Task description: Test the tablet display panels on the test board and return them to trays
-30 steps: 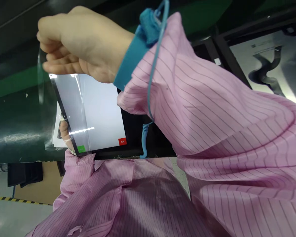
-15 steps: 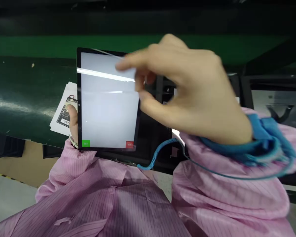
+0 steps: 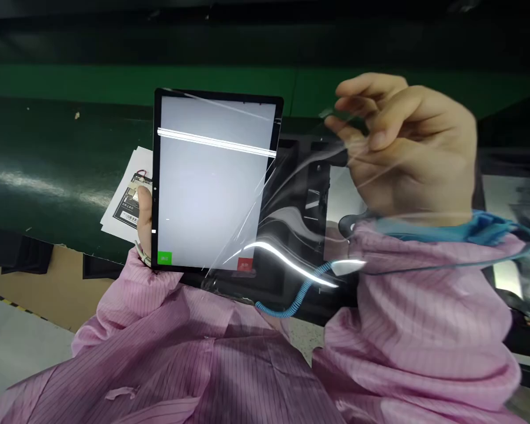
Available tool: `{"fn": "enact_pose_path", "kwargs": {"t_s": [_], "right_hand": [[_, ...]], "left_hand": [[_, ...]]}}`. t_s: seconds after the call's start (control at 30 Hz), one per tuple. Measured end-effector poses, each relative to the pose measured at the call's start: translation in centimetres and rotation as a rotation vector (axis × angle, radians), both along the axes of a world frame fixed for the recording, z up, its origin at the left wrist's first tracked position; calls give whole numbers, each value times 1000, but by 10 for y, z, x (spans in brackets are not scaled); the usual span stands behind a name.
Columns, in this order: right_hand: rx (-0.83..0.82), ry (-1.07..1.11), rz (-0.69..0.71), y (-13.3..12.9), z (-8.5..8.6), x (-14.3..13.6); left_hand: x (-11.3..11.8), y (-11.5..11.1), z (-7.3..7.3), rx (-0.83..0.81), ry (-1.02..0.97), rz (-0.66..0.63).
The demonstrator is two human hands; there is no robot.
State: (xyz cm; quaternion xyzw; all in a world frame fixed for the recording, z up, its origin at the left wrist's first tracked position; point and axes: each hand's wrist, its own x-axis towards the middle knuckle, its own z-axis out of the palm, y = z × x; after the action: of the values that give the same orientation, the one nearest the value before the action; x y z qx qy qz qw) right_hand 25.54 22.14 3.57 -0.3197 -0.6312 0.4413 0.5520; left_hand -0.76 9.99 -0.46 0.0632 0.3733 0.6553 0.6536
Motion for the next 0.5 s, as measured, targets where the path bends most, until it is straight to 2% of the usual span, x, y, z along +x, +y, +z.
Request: {"fn": "enact_pose_path", "kwargs": {"t_s": [0.17,0.23,0.3,0.4,0.5], "right_hand": [[28,-36,-26,1,-2,-4],[100,-99,-73,2,1,-12],[208,-253,-144,2,7,-25],[381,-594,-416,-8,15,-49],[563,-680,-744,-33,19,-74]], "left_hand": [[0,-1,-4,73,19,-25],[2,-1,-3,88,60,5],[3,-1,-1,71,112,58],[4,-2,1,22,138,90],[3,-3,1,31,138,44]]}}
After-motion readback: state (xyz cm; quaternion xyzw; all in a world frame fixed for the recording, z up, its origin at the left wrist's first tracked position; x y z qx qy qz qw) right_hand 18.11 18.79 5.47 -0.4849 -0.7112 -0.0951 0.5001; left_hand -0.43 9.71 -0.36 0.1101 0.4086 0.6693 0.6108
